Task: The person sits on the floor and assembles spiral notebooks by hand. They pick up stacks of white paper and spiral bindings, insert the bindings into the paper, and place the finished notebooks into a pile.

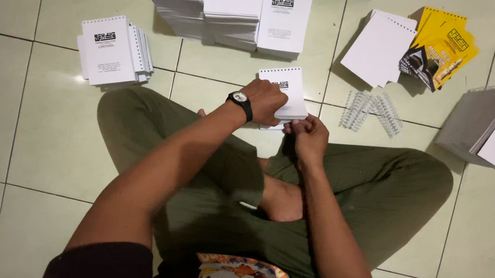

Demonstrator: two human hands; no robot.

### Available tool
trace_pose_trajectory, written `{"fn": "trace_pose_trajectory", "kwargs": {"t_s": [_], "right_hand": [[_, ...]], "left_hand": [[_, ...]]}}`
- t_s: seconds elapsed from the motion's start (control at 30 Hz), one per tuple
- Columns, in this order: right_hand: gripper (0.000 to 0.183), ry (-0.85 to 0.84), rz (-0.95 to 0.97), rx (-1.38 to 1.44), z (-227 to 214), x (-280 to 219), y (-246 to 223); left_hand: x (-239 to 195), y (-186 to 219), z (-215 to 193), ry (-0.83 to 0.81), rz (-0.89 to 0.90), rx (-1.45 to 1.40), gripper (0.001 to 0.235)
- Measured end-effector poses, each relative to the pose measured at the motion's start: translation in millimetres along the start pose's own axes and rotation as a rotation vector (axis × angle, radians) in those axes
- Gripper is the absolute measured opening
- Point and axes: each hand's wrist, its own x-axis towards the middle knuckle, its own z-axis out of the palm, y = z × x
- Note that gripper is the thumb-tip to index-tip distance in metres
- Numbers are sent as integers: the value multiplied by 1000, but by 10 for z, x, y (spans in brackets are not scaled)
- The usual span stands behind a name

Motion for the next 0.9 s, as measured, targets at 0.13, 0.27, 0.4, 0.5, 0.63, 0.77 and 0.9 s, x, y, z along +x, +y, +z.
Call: {"fn": "trace_pose_trajectory", "kwargs": {"t_s": [0.13, 0.27, 0.4, 0.5, 0.63, 0.77, 0.9], "right_hand": [[42, 10, 0, 1, -28, -22, -37], [43, 10, -41, -85, -25, -20, -33], [39, 63, -85, -370, -61, -77, -133], [37, 77, -104, -455, -71, -53, -125], [38, 101, -121, -501, -36, -93, -151], [41, 100, -132, -589, -34, -188, -230], [42, 126, -216, -522, -91, -50, 11]], "left_hand": [[3, -8, -40, 13, 9, -4, 39], [30, -40, -39, 21, 26, -33, 35], [16, -53, -75, 37, 17, -105, 33], [1, -47, -122, 38, 11, -111, 33], [-8, -22, -177, 33, -7, -112, 31], [-7, -31, -183, 25, -15, -123, 30], [17, -61, -158, 21, -19, -146, 31]]}}
